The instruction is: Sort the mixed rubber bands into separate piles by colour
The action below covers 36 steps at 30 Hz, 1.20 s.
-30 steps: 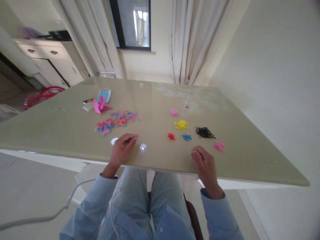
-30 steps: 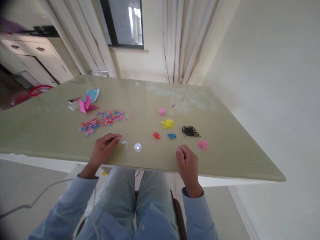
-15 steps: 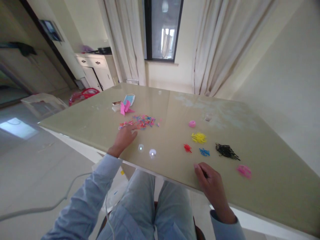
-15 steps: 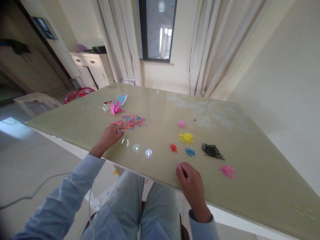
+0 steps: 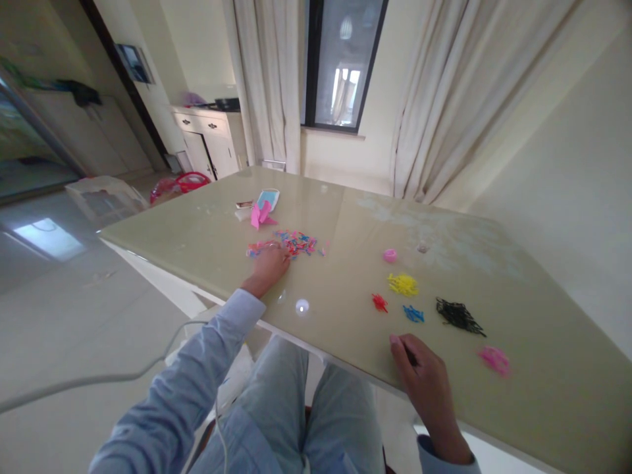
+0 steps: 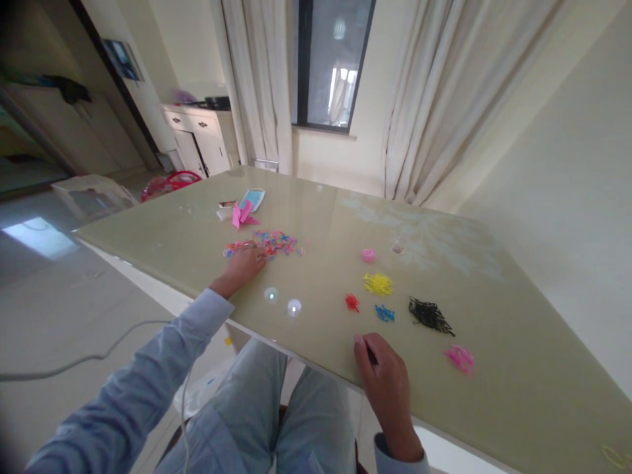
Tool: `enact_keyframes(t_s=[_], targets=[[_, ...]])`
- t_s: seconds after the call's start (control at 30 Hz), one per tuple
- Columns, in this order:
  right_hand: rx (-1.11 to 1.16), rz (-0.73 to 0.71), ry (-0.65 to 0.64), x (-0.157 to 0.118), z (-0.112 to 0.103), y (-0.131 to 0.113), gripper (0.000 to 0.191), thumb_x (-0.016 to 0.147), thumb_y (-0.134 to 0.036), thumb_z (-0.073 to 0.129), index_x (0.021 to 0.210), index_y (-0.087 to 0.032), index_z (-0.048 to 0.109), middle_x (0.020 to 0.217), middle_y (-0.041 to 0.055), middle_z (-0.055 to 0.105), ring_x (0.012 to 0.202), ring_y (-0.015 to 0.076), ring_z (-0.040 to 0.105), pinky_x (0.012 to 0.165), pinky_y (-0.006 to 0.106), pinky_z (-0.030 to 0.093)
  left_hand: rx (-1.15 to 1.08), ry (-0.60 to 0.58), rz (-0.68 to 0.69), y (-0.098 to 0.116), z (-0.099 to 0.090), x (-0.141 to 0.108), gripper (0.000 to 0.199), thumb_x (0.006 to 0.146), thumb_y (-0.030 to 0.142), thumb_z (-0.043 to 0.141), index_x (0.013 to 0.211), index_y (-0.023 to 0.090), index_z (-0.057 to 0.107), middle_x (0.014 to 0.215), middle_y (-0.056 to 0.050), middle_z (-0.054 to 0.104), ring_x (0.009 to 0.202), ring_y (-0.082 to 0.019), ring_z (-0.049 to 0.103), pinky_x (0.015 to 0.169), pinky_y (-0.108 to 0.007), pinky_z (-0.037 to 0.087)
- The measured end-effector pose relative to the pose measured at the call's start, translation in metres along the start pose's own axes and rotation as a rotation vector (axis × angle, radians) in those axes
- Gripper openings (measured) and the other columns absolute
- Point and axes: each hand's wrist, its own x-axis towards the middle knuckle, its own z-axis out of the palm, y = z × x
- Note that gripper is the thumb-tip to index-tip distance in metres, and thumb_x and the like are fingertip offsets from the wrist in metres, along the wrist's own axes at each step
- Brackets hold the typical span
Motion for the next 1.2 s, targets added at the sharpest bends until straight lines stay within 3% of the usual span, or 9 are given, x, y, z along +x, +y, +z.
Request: enact_keyframes(t_s=[0.4,0.57,0.7,0.8,0.93,1.2], targets=[[-0.032,-0.001,0.007,0.000,0.002,-0.002,0.042,0.097,-0.045,0.044,0.063,-0.021,0.050,0.054,-0.0028,0.048,0.048,0.0123,0.046,0.050,0.024,0.035,-0.100,0.089,0.013,-0.005,0.003,-0.008,0.027,0.094,0.017,0.040,0.096,0.014,0.066,0.104,-0.017,0.066,0.101,-0.028,0.062,0.087,-0.037,0.046],[-0.038,-0.016,0.008,-0.001,0.002,-0.003,0.041,0.097,-0.044,0.044,0.064,-0.021,0.049,0.054,-0.0030,0.049,0.048,0.0116,0.045,0.051,0.023,0.035,-0.307,0.155,-0.004,-0.005,-0.004,-0.016,0.019,0.090,0.016,0.044,0.081,0.016,0.061,0.085,-0.010,0.065,0.083,-0.023,0.060,0.075,-0.032,0.045],[-0.038,-0.015,0.013,-0.001,0.001,-0.004,0.040,0.097,-0.043,0.044,0.064,-0.021,0.049,0.054,-0.0033,0.048,0.048,0.0113,0.043,0.051,0.023,0.034,-0.737,0.196,0.025,0.008,-0.015,-0.029,0.017,0.086,0.025,0.049,0.071,0.018,0.053,0.066,0.000,0.053,0.065,-0.015,0.049,0.064,-0.027,0.039],[-0.036,-0.007,0.006,-0.001,0.001,-0.005,0.040,0.097,-0.041,0.044,0.063,-0.021,0.048,0.055,-0.0032,0.048,0.049,0.0112,0.043,0.052,0.023,0.033,-1.130,0.062,0.001,0.031,-0.028,-0.044,0.023,0.084,0.038,0.057,0.072,0.018,0.054,0.059,0.005,0.045,0.055,-0.011,0.041,0.055,-0.023,0.034],[-0.047,0.009,0.000,0.000,0.002,-0.007,0.038,0.097,-0.038,0.045,0.063,-0.021,0.047,0.057,-0.0032,0.048,0.051,0.0113,0.043,0.053,0.023,0.032,-1.593,-0.184,0.006,0.073,-0.044,-0.066,0.033,0.080,0.048,0.068,0.078,0.017,0.057,0.069,0.002,0.054,0.054,-0.007,0.042,0.053,-0.021,0.034],[-0.080,0.038,0.002,0.000,0.002,-0.012,0.037,0.097,-0.032,0.044,0.062,-0.021,0.046,0.057,-0.0034,0.046,0.053,0.0115,0.041,0.055,0.024,0.030,-1.932,-0.584,0.015,0.136,-0.049,-0.078,0.035,0.076,0.044,0.077,0.075,0.015,0.057,0.072,0.001,0.056,0.054,-0.005,0.043,0.051,-0.019,0.036]])
